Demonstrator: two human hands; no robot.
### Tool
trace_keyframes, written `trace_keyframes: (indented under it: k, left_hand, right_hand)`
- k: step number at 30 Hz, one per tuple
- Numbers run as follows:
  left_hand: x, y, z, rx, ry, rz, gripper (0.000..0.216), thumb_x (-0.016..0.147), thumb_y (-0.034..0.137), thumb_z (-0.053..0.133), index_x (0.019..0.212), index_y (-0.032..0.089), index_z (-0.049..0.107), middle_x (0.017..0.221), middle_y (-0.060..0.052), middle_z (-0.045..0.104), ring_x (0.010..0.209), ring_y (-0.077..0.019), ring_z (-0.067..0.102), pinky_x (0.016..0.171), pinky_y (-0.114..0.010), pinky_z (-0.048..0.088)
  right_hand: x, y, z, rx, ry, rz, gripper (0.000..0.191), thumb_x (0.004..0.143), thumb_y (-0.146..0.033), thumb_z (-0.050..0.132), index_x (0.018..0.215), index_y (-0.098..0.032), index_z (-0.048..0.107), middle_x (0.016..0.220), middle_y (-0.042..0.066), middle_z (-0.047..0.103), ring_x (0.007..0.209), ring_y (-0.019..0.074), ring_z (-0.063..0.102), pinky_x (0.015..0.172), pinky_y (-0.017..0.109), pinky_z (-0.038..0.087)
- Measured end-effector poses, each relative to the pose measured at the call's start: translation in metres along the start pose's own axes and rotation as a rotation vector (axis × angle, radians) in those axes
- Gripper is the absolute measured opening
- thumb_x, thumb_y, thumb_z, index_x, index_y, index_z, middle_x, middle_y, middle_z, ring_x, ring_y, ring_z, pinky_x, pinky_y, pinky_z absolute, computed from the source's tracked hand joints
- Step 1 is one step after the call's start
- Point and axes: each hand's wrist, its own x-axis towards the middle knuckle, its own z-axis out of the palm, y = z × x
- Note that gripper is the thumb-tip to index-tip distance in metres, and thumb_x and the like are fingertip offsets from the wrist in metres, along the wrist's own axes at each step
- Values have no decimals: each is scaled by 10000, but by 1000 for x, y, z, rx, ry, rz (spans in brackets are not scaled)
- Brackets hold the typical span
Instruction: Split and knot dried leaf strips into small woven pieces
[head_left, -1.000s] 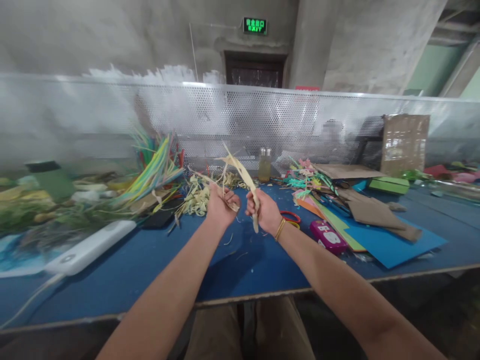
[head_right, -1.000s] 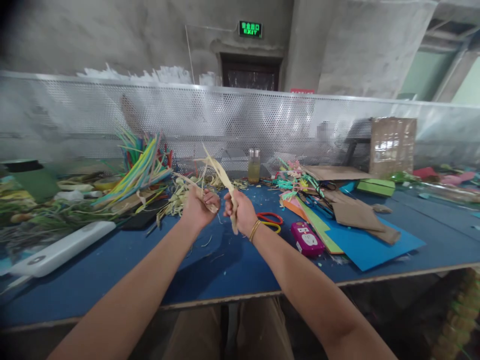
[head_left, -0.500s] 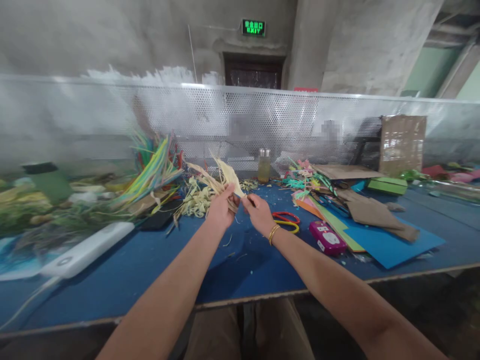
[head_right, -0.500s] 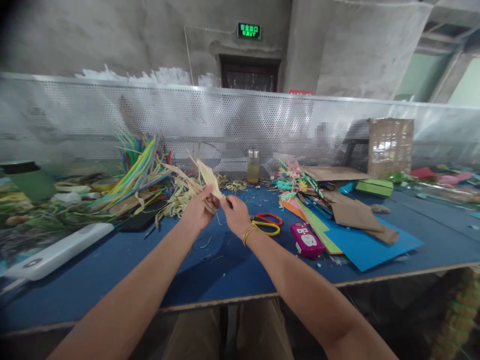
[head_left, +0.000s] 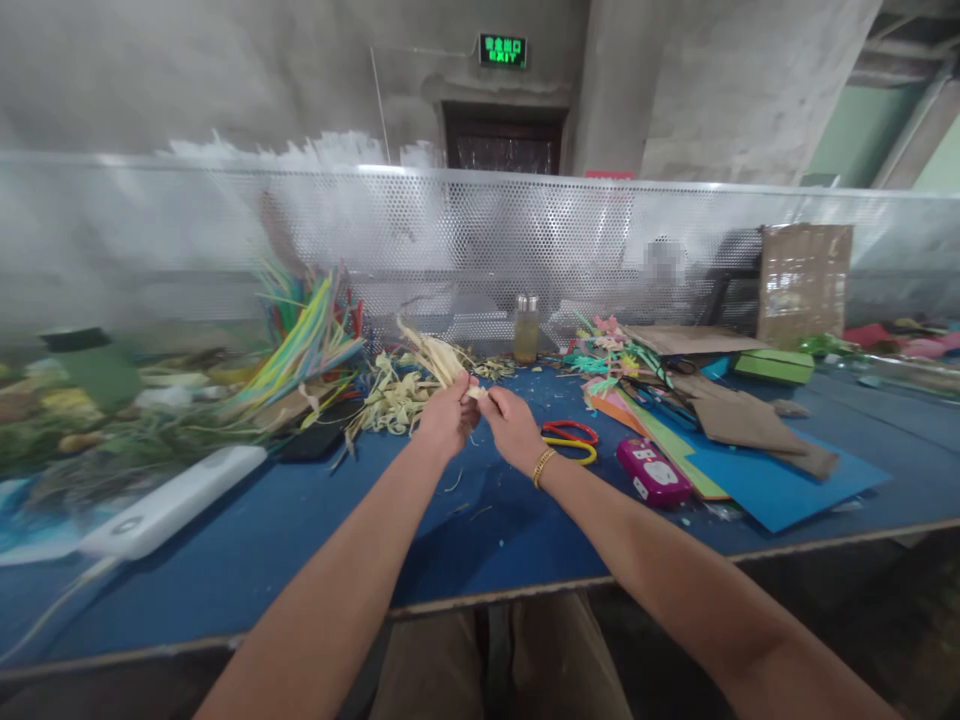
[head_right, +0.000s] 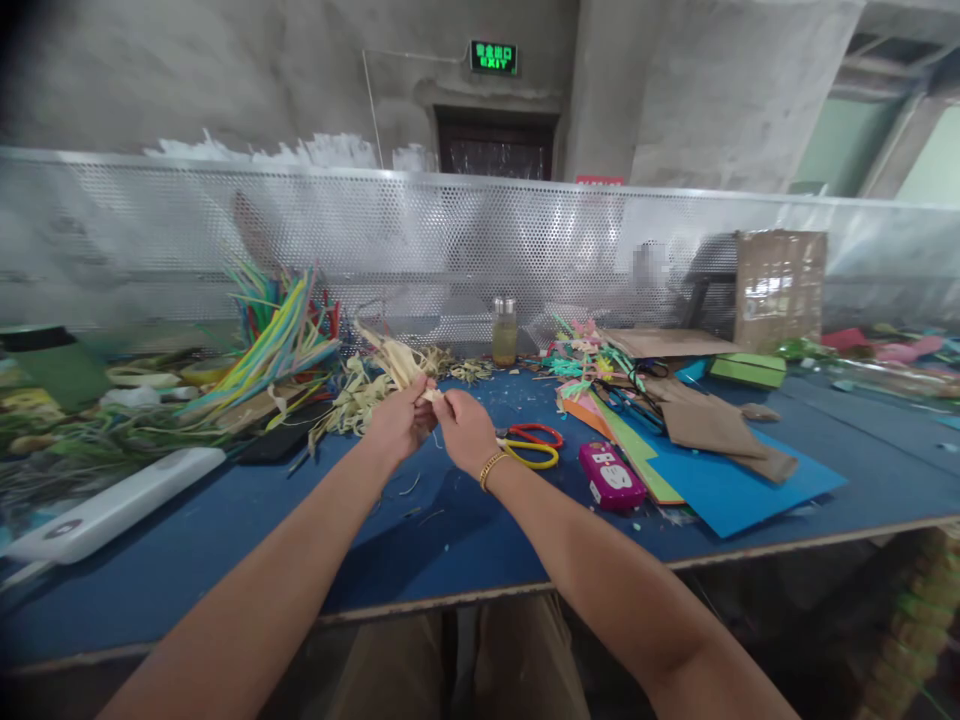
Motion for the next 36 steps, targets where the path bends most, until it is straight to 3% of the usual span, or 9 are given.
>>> trace_keyframes:
  k: [6,10,13,17,19,21,28,33,36]
  left_hand:
    - [4,8,-2,-291,-86,-250,308,912,224,399,613,156,422,424,76,290,300,-23,266,293,-116,202]
    - [18,24,-22,-471,-72,-177,337,924,253,370,596,175,359,427,75,288,317,-30,309,307,-118,225]
    - [20,20,-23,-351,31,-125,305,908,293,404,629,170,422,455,53,369,346,-49,379,334,-135,305]
    - [13,6,-6,-166,207,67,207,867,213,474,672,147,495,560,8,525,511,-88,556,509,-192,475]
    - [11,8,-2,-129,277,234,162,861,168,463,712,139,519,610,-2,568,557,-87,580,546,-191,479]
    - [10,18,-5,-148,339,364,111,858,143,451,782,150,531,622,11,573,524,-67,558,505,-161,441]
    - [12,53,-28,-361,387,394,101,885,221,449,802,183,490,500,85,408,346,-20,346,379,-127,265]
    - [13,52,-32,-387,359,386,148,897,266,426,771,193,454,477,89,362,333,-34,313,358,-143,232]
    - [13,53,-31,-370,368,394,148,892,272,431,766,195,441,482,86,364,338,-37,321,357,-141,232]
  right_hand:
    - [-2,-16,-9,698,-147,296,348,836,-466,429,610,-202,405,509,-56,290,462,93,263,463,228,268]
    - [-10,-39,-4,994,-204,272,358,822,-507,451,648,-194,435,532,-52,334,462,86,307,490,243,348]
    - [-9,-42,-5,704,-44,162,339,857,-482,419,727,-188,525,617,-8,482,561,113,451,576,260,392]
    - [3,-26,-30,-24,173,-80,300,859,-432,462,797,-188,626,824,53,610,827,165,528,795,303,378]
    - [10,-19,-44,-287,226,-49,296,828,-439,509,779,-183,649,806,66,615,817,179,530,782,307,366]
    - [15,-16,-53,-407,134,44,300,803,-446,535,745,-178,656,737,59,617,716,165,532,689,283,365]
    - [41,-25,-41,-319,-258,109,163,730,-290,559,695,-151,638,660,29,631,602,119,520,559,226,336]
    - [76,-18,-23,-154,-142,159,143,699,-231,540,758,-158,648,676,18,636,597,115,536,562,214,380]
    - [99,-9,-7,38,-21,205,259,717,-219,531,944,-172,646,785,26,660,653,121,577,618,228,436]
